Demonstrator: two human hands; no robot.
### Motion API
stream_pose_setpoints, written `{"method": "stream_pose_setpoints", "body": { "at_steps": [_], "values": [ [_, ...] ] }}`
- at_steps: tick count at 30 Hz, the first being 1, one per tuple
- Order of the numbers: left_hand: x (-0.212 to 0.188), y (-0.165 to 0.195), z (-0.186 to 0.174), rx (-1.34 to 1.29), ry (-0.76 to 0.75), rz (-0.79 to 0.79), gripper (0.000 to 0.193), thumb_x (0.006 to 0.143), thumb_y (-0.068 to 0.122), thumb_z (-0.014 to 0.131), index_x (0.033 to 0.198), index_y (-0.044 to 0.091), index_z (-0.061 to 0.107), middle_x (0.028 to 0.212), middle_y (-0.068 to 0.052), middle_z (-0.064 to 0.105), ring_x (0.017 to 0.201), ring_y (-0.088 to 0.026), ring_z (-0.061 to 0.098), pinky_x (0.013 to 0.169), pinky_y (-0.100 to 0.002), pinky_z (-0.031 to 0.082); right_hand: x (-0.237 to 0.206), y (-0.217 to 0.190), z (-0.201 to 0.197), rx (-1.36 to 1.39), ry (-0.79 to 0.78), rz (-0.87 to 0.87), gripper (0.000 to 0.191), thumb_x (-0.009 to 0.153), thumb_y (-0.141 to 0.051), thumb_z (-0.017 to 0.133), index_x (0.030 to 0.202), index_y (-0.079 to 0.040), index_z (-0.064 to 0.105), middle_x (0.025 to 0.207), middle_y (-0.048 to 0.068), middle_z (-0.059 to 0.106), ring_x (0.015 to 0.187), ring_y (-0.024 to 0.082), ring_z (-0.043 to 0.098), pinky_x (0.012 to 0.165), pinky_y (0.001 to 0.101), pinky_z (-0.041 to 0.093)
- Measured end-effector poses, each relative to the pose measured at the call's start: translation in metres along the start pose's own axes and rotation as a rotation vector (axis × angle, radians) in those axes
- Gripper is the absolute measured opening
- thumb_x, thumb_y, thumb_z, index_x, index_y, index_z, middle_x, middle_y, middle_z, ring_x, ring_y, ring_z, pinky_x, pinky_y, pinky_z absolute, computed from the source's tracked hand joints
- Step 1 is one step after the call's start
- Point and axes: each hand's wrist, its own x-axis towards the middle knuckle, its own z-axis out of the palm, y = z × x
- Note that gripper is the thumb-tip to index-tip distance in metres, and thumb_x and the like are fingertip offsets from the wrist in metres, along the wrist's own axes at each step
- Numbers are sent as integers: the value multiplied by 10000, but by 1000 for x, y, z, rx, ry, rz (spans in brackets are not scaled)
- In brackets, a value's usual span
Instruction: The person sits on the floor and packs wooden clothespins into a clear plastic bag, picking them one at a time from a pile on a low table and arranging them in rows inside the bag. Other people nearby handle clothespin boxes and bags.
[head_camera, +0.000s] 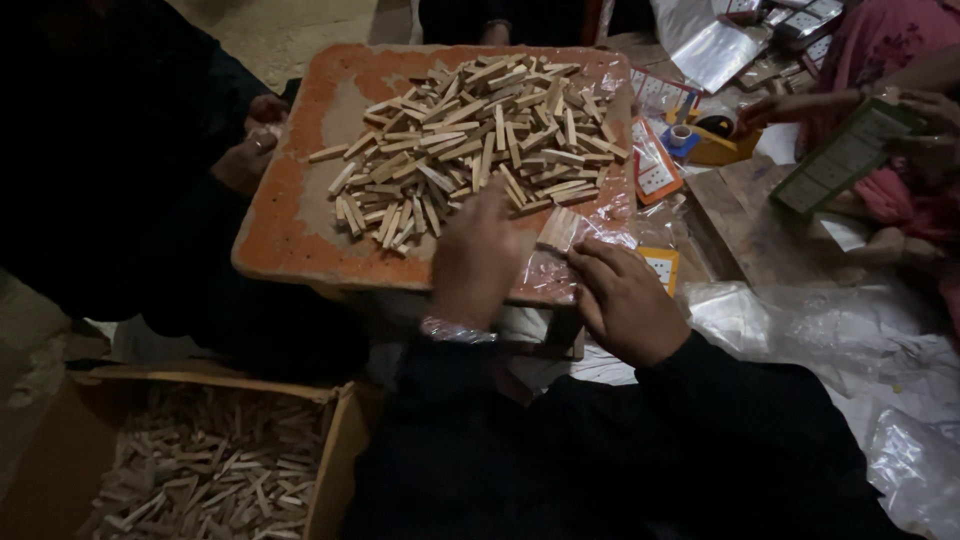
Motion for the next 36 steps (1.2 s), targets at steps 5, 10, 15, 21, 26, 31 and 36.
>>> {"method": "stream_pose_setpoints", "body": {
  "at_steps": [5,10,15,21,26,31,36],
  "values": [
    [-30,-44,-28,-186,307,-77,236,950,167,647,1161,74,694,989,-88,728,862,-230,712,718,-390,595,-2,-2,1,-6,5,18,395,909,-172,634,1269,-12,661,1313,185,628,1230,384,586,1064,468,455],
    [-51,-69,-26,91,360,-27,151,936,166,689,946,18,719,937,-145,711,877,-325,686,753,-449,557,-1,-1,2,-6,18,5,394,915,-164,633,1277,-11,656,1324,183,628,1232,380,590,1063,465,457],
    [-57,-68,-22,171,326,-27,121,919,134,695,971,32,732,987,-163,720,914,-340,676,785,-453,556,-3,-3,2,-5,22,19,414,899,-157,631,1288,-15,654,1319,181,630,1227,377,592,1054,453,467],
    [-47,-55,-12,126,249,-41,146,917,161,687,938,24,732,1002,-166,716,920,-338,671,798,-462,548,-1,-2,1,-21,-4,8,403,913,-165,630,1288,-20,655,1321,188,625,1231,371,589,1060,455,465],
    [-52,-52,-13,124,319,79,219,897,213,739,887,-5,721,954,-209,696,916,-387,646,826,-503,521,-2,0,1,-13,-2,12,406,911,-168,627,1287,-15,652,1322,187,627,1234,378,589,1058,460,462],
    [-53,-50,-5,201,350,128,204,886,204,730,856,4,703,965,-198,696,978,-387,648,870,-497,528,-2,0,2,-8,-2,6,406,927,-174,617,1294,-1,645,1321,192,625,1236,378,586,1058,465,459],
    [-53,-48,-2,244,322,92,199,919,231,702,974,39,704,1012,-169,705,980,-344,677,866,-476,567,-2,1,2,-18,-10,-1,403,938,-177,608,1293,9,642,1324,200,620,1239,375,581,1060,468,458]
  ]
}}
